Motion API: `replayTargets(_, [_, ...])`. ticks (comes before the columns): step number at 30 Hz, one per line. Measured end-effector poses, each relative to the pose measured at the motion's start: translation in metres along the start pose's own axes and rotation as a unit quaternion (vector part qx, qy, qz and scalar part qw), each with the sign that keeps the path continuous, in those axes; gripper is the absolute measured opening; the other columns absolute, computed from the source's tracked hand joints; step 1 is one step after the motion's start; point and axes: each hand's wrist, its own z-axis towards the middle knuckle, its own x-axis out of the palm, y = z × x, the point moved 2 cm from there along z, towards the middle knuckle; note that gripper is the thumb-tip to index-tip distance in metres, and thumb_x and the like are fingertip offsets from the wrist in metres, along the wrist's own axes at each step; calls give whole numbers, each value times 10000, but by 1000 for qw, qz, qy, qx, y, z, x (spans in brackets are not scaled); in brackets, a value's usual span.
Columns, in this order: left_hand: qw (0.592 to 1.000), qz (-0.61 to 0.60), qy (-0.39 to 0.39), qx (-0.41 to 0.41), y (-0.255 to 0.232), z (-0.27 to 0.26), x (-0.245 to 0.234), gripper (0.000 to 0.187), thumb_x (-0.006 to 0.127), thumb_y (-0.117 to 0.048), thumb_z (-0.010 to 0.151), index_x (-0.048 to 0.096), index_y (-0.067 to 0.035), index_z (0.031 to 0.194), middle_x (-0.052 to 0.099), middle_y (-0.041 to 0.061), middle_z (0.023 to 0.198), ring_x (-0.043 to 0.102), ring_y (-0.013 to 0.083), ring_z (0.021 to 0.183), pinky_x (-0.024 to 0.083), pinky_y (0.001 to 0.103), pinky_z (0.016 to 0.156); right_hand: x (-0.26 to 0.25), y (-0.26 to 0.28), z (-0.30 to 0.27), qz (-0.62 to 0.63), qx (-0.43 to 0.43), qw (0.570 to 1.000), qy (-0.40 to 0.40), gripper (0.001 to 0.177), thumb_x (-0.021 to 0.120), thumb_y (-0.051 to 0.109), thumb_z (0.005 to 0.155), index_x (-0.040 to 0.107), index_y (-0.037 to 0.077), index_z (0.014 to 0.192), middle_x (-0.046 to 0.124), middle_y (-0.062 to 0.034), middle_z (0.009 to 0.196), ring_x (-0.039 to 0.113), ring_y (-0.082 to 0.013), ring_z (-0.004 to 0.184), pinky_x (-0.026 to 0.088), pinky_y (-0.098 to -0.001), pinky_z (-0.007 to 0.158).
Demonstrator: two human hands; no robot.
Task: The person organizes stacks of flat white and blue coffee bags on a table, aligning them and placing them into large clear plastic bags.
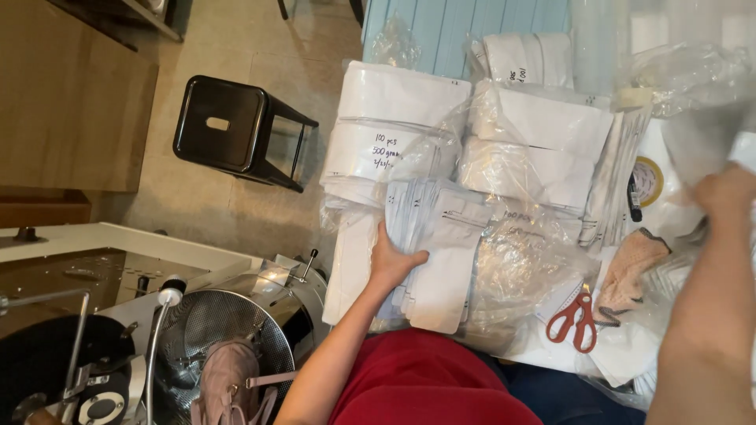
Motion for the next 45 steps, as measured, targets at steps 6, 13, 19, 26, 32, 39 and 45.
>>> replayTargets(6, [1000,-5,2,6,0,4,0,1020,802,-321,506,400,-152,1428,645,79,1306,630,270,1176,492,372,995,-20,92,-69,183,42,982,25,313,569,98,1104,638,-148,1284,682,-383,1101,663,-554,971,555,-615,799])
replayTargets(13, [1000,2,7,-1,-4,0,1,998,789,-324,501,412,-155,1409,649,73,1277,633,264,1157,497,374,967,-120,153,-156,277,125,937,173,606,490,39,1051,196,-85,1566,294,-328,1575,363,-528,1400,361,-664,1122])
replayTargets(19, [1000,-11,14,12,0,4,2,1086,814,-309,510,355,-134,1479,622,94,1346,607,269,1219,479,368,1026,-76,127,-117,379,164,889,199,729,370,21,933,105,33,1611,341,-316,1549,422,-516,1344,411,-603,1083])
replayTargets(26, [1000,-4,18,5,2,6,3,1052,822,-325,510,379,-125,1443,636,93,1313,622,264,1191,494,359,1000,-146,163,-203,409,193,852,264,779,471,51,1032,69,289,1656,361,-225,1556,446,-490,1271,455,-689,903])
replayTargets(32, [1000,11,18,2,0,6,3,1055,801,-359,502,373,-165,1447,634,88,1313,613,276,1200,486,376,981,-105,167,-214,390,192,894,106,802,561,144,1039,59,287,1647,124,-283,1615,131,-556,1462,170,-677,1206])
replayTargets(39, [1000,21,13,-1,4,7,5,1040,807,-374,491,386,-171,1420,645,89,1297,617,279,1191,482,378,988,-152,176,-243,419,203,870,160,829,533,17,1029,33,253,1647,84,-195,1680,75,-435,1531,147,-655,1244])
replayTargets(45, [1000,13,21,7,7,2,6,1142,818,-371,499,321,-169,1507,605,107,1375,584,292,1252,472,388,1030,-44,87,-188,551,137,797,206,811,597,310,1085,39,259,1671,391,-201,1569,631,-356,899,459,-472,516])
